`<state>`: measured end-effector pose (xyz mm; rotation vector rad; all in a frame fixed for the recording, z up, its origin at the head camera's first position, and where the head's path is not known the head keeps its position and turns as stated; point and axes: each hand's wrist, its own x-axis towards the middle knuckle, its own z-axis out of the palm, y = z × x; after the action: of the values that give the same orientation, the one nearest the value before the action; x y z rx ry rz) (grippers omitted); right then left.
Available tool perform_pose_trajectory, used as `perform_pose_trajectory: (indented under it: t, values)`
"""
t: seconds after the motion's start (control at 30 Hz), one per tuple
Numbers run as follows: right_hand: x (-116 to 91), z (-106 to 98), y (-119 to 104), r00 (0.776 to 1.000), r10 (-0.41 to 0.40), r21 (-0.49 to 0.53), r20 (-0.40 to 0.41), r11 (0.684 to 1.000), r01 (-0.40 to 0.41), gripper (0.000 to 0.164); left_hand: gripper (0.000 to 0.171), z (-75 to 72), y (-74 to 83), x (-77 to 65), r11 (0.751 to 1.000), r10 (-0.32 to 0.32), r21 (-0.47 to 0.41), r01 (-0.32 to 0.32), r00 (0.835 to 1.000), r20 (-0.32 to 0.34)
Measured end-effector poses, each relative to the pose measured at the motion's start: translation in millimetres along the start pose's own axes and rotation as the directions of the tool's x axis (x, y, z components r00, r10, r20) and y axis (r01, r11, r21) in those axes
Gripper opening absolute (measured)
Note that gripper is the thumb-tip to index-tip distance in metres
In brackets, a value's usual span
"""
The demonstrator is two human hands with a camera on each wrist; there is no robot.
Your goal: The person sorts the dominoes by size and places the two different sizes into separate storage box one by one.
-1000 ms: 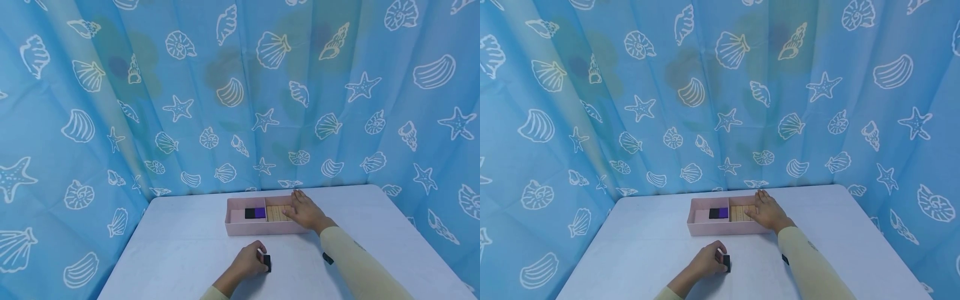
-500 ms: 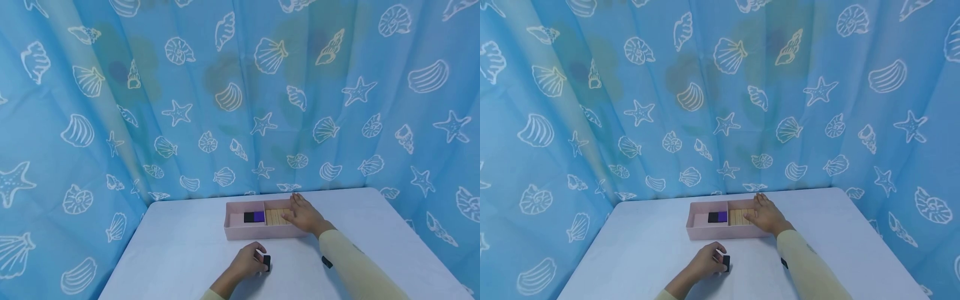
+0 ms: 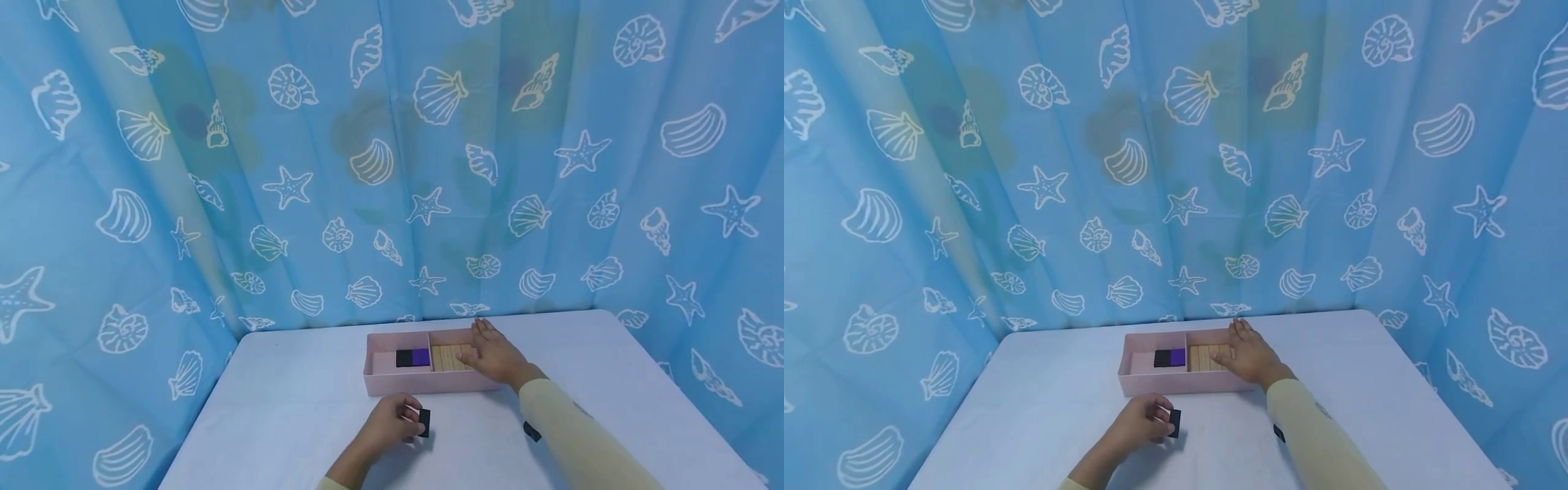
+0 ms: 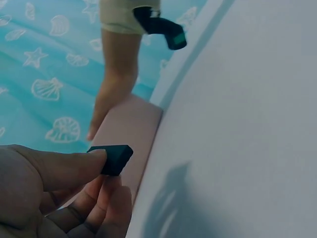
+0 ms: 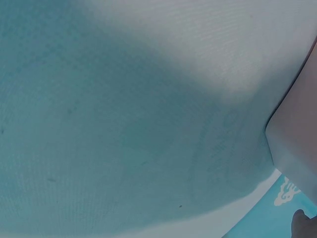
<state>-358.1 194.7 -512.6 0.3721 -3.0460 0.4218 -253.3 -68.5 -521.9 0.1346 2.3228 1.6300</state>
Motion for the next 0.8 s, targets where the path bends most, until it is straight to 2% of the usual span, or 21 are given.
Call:
perform_pose_trajectory:
  t: [0.2, 0.4, 0.6, 0.8]
  values:
    - [1, 2, 2, 1.0, -0.023, -0.015, -0.014, 1.0, 0.023, 0.092, 0.028, -17.0, 1.6, 0.9, 0.999, 0.028, -0.042, -0.029, 0.999, -0.034]
    - [2, 4, 3, 1.0, -0.031, -0.02, -0.006, 0.999, 0.031, 0.092, 0.03, -31.1, 3.3, -0.4, 0.996, 0.029, -0.078, -0.033, 0.998, -0.056]
    - [2, 5, 1, 1.0, -0.028, -0.044, -0.002, 0.999, 0.028, 0.092, 0.029, -44.7, 5.7, -1.9, 0.994, 0.081, -0.067, -0.084, 0.995, -0.053]
    - [1, 1, 3, 1.0, -0.022, -0.038, -0.005, 0.999, 0.022, 0.092, 0.029, -56.6, 10.4, -0.7, 0.994, 0.097, -0.045, -0.1, 0.993, -0.07]
